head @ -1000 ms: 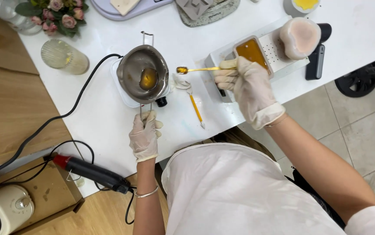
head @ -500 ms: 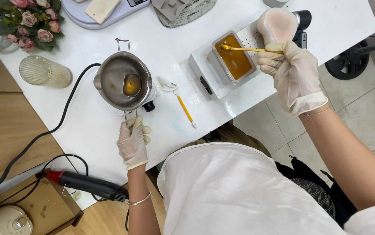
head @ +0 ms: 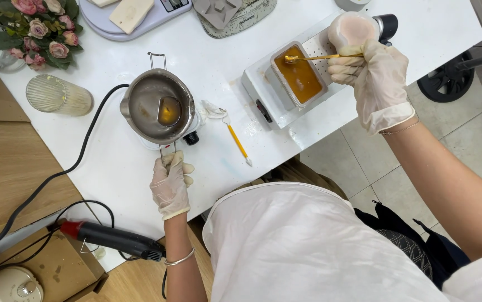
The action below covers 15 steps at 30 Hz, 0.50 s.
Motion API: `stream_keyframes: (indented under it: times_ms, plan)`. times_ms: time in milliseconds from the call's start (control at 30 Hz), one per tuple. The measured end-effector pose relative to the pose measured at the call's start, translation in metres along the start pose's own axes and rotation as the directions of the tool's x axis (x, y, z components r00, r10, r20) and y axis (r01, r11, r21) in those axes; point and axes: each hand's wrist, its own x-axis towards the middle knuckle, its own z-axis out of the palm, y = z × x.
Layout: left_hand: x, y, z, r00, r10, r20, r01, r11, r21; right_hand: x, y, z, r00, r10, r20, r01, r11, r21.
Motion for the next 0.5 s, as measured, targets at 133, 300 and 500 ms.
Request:
stream_keyframes:
  times_ms: [133,300,500]
  plan:
    - [-0.001,0.000,-0.001,1.000,0.008,0.001,-0.008,1.000,0.002,-0.001,-0.002,0.005,0.998,-0.055,0.036,0.056,0.998,-0.026]
    - [0.000,0.000,0.000,1.000,-0.008,0.004,0.008,1.000,-0.025,0.000,-0.001,0.009,0.992,-0.114,0.045,0.117,0.991,-0.064]
    - [0.000,0.000,0.000,1.000,-0.015,-0.008,0.015,1.000,-0.016,-0.002,0.001,0.012,0.979,-0.179,0.094,0.187,0.978,-0.094]
